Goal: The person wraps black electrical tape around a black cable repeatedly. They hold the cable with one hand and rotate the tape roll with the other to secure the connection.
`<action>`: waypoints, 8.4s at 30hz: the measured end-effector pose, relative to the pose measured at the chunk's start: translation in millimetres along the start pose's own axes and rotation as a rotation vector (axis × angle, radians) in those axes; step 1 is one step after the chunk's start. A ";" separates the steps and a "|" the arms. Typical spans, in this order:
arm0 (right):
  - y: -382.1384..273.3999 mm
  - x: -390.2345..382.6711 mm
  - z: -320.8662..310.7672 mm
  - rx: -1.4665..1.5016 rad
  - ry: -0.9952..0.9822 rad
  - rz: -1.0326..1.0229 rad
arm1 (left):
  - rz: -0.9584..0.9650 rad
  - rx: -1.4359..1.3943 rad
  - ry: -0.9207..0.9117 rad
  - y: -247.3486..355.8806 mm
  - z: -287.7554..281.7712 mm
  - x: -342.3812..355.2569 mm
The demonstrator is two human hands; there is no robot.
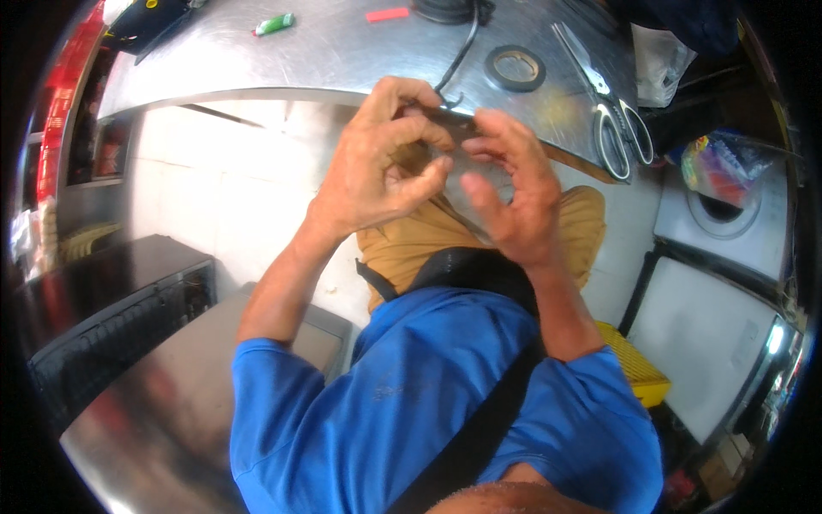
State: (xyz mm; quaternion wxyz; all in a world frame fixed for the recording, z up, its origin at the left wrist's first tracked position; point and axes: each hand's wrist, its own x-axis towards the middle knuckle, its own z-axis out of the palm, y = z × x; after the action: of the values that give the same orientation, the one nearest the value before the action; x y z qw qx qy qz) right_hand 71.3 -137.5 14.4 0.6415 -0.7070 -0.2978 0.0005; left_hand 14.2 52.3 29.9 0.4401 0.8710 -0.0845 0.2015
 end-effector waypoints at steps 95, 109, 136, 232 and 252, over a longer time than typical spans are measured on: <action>17.1 7.7 -5.3 0.850 0.034 0.399 | -0.263 -0.302 0.462 8.4 35.2 13.2; 4.3 21.9 -5.6 0.606 -0.049 0.301 | -0.269 -0.219 0.420 3.8 34.9 18.9; -7.0 52.7 -1.0 0.713 -0.183 0.492 | -0.377 -0.309 0.431 12.0 28.7 14.4; 5.2 28.1 -6.7 0.292 -0.147 0.397 | -0.596 -0.812 0.168 5.2 22.8 14.3; -3.8 24.4 -18.1 0.325 -0.108 0.348 | -0.434 -0.482 0.241 2.1 31.8 9.9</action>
State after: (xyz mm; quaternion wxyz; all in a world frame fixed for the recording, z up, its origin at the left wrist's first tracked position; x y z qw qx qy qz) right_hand 96.7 -143.6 30.4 0.7203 -0.6341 -0.2011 0.1968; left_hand 31.3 25.8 18.7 0.6726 0.7095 0.1101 0.1790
